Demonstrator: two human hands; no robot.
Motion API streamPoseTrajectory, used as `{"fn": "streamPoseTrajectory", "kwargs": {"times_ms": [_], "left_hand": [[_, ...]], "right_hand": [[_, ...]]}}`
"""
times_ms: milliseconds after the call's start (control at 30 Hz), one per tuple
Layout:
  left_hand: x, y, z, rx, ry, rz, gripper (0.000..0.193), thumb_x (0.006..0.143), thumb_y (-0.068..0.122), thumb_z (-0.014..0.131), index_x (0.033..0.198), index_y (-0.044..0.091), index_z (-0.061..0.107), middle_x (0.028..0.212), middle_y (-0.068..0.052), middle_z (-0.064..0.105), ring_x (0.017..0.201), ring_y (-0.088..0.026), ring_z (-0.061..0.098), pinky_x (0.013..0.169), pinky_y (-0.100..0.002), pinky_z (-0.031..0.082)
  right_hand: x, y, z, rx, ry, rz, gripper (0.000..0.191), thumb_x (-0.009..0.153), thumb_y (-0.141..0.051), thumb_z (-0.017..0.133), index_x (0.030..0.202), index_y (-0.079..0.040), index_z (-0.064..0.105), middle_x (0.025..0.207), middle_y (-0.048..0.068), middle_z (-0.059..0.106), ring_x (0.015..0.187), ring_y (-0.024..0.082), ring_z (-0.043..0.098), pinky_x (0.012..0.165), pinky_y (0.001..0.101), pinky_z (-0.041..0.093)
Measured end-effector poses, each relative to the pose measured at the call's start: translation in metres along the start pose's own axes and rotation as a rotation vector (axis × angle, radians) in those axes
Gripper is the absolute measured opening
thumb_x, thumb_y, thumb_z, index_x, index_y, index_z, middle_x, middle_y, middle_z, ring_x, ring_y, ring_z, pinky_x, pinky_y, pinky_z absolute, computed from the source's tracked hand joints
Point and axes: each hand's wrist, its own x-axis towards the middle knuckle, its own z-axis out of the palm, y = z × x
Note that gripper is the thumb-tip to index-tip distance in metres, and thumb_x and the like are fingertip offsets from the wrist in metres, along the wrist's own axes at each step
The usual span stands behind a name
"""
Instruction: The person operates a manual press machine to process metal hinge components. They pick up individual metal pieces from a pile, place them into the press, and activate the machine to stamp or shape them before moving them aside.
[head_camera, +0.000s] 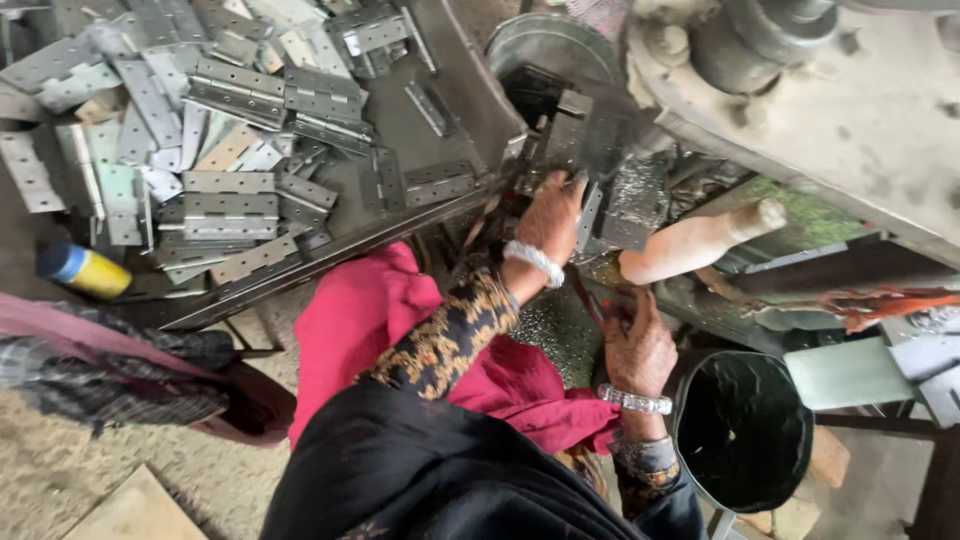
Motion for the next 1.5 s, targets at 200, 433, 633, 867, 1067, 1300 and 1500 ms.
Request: {"fn": "streamPoseTrajectory", "kwargs": {"times_ms": [200,433,633,867,1067,1300,1500], "left_hand": [[-0.027,0.024,-0.001,0.308,-0.432,0.005,0.048,0.097,0.038,0.060,0.120,-0.004,0.069,0.155,-0.020,0.042,0.147,-0.037,0.034,0.110,-0.052,0.040],[0.002,0.016,0.051,0.603,-0.490,0.042,0.034,0.099,0.027,0.052,0.121,0.008,0.072,0.152,-0.016,0.052,0.145,-0.030,0.040,0.107,-0.041,0.038],[-0.012,0.006,0.065,0.544,-0.338,-0.093,0.033,0.101,0.023,0.050,0.121,0.007,0.071,0.136,-0.012,0.062,0.130,-0.025,0.050,0.106,-0.040,0.037],[0.005,0.011,0.044,0.389,-0.353,0.026,0.038,0.095,0.023,0.052,0.122,0.004,0.071,0.159,-0.013,0.040,0.147,-0.033,0.035,0.106,-0.046,0.033],[0.008,0.013,0.044,0.409,-0.331,0.000,0.036,0.095,0.018,0.051,0.122,0.006,0.071,0.160,-0.013,0.040,0.151,-0.030,0.030,0.107,-0.043,0.034],[0.018,0.010,0.047,0.392,-0.398,0.009,0.040,0.093,0.025,0.052,0.123,0.005,0.068,0.157,-0.015,0.042,0.148,-0.031,0.033,0.106,-0.044,0.035],[0.029,0.010,0.052,0.402,-0.362,-0.022,0.044,0.092,0.030,0.052,0.124,0.003,0.066,0.155,-0.016,0.044,0.146,-0.032,0.035,0.104,-0.045,0.036]], "right_hand": [[0.004,-0.002,0.004,0.011,-0.136,-0.019,0.053,0.089,-0.040,0.069,0.135,-0.017,0.056,0.104,0.017,0.076,0.094,0.042,0.072,0.075,0.0540,0.054],[0.000,0.052,0.057,-0.028,-0.254,0.011,0.060,0.091,-0.043,0.066,0.138,-0.008,0.050,0.099,0.028,0.071,0.091,0.050,0.067,0.076,0.0583,0.053],[-0.033,0.081,0.121,0.101,-0.382,0.079,0.051,0.091,-0.044,0.068,0.118,-0.002,0.061,0.103,0.031,0.068,0.101,0.052,0.063,0.082,0.0591,0.051],[-0.006,0.111,0.114,-0.335,-0.321,-0.379,0.045,0.098,-0.019,0.060,0.139,0.000,0.054,0.111,0.031,0.068,0.095,0.047,0.066,0.074,0.0529,0.053],[-0.027,0.096,0.136,0.145,-0.413,0.083,0.048,0.092,-0.037,0.070,0.119,0.002,0.060,0.103,0.034,0.069,0.100,0.051,0.065,0.080,0.0541,0.052],[-0.017,0.079,0.096,0.243,-0.271,0.025,0.039,0.096,-0.039,0.064,0.108,-0.002,0.064,0.101,0.030,0.070,0.094,0.050,0.067,0.075,0.0542,0.052],[-0.024,0.067,0.104,0.254,-0.463,0.148,0.039,0.090,-0.037,0.071,0.107,-0.003,0.062,0.094,0.029,0.070,0.087,0.049,0.068,0.077,0.0538,0.053]]}}
